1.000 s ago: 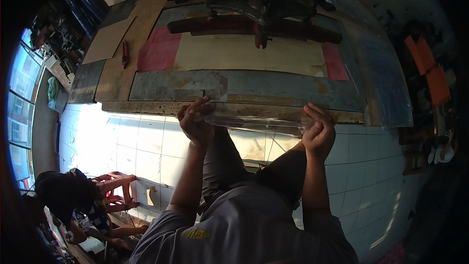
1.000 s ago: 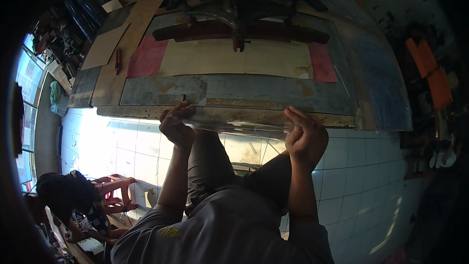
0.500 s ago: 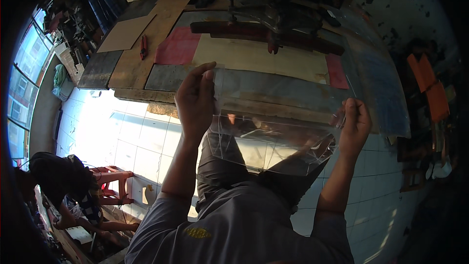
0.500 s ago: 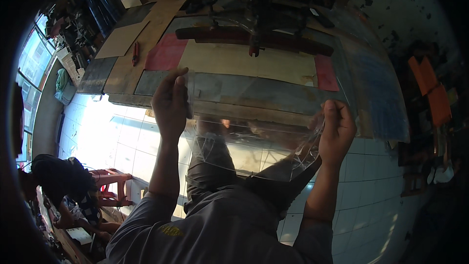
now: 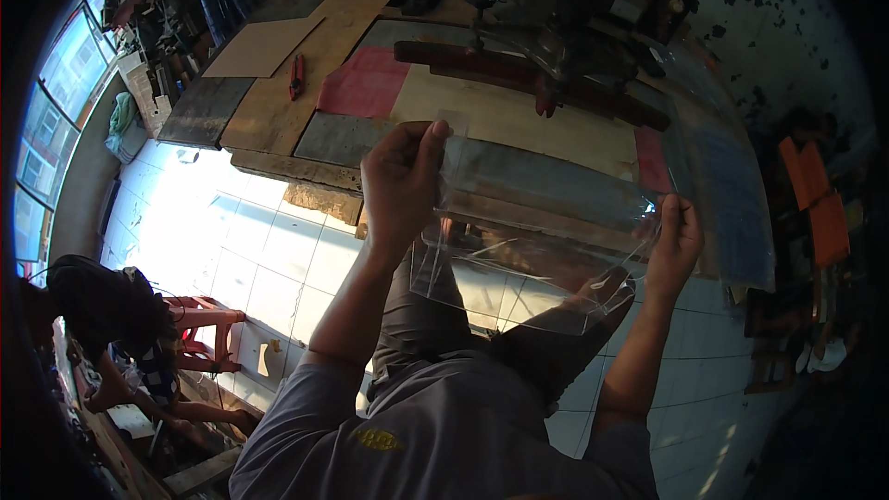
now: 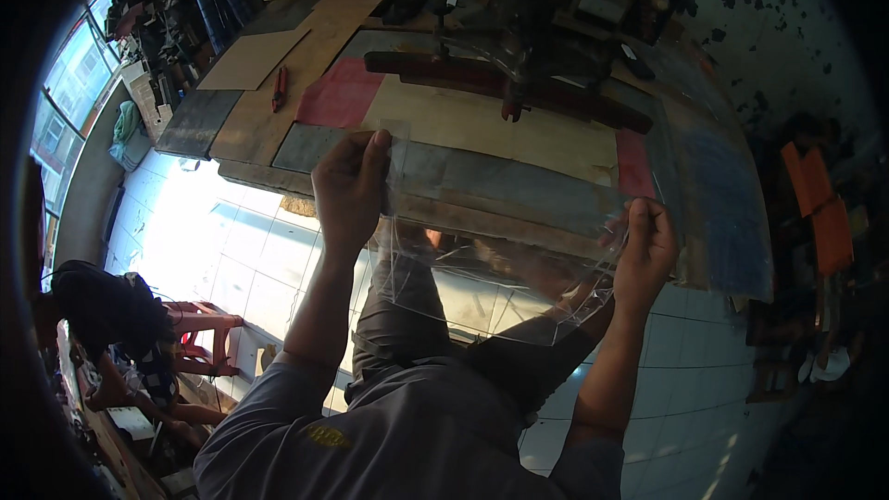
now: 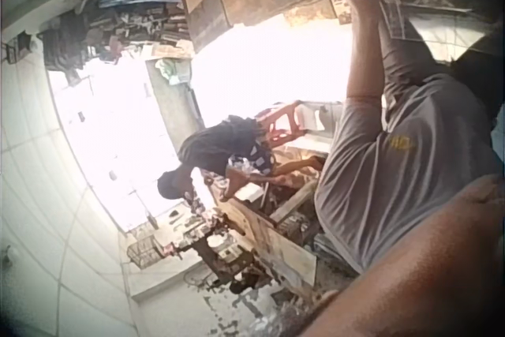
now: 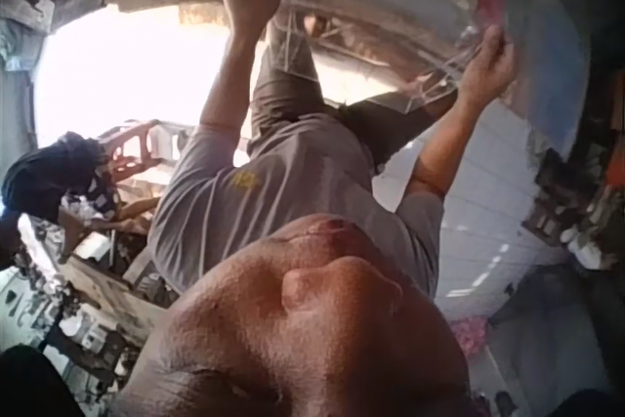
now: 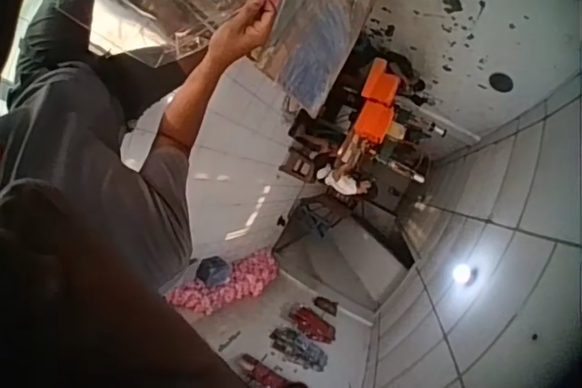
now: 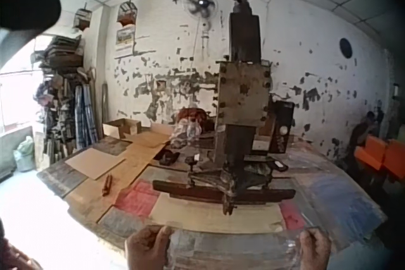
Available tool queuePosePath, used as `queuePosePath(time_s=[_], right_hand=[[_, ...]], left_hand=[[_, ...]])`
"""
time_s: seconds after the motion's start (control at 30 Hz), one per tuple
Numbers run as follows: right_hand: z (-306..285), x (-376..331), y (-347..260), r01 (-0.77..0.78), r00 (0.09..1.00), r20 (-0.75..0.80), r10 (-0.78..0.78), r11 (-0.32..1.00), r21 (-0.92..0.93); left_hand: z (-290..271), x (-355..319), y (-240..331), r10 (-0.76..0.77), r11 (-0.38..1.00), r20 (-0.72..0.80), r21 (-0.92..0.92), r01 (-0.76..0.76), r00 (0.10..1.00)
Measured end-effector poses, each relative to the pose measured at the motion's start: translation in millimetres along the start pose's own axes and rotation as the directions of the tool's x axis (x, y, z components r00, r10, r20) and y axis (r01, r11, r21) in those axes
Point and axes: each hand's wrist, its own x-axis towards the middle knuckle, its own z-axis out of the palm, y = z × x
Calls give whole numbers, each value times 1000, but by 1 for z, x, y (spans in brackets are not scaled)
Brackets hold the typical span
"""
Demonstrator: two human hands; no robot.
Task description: The person unfolds and aligns transparent plastic sheets by hand, places them on a workbench under a heat press machine, and seals their edges.
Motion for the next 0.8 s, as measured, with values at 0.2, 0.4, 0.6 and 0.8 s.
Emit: queuePosePath(time_s=[0.2, 0.4, 0.6, 0.8], right_hand=[[6, 10, 11, -30, 1000, -6, 30, 999, -26], [4, 18, 25, -24, 1000, -2, 24, 998, -61], [4, 19, 30, -24, 1000, -17, 23, 996, -82], [3, 15, 20, 5, 999, -49, -8, 998, -65]], left_hand=[[6, 3, 2, -19, 1000, 20, -9, 20, 1000], [8, 8, 2, -18, 998, 30, 54, 17, 999], [12, 11, 1, 11, 1000, 9, 7, -11, 1000], [14, 17, -11, 9, 999, -43, 47, -7, 999]])
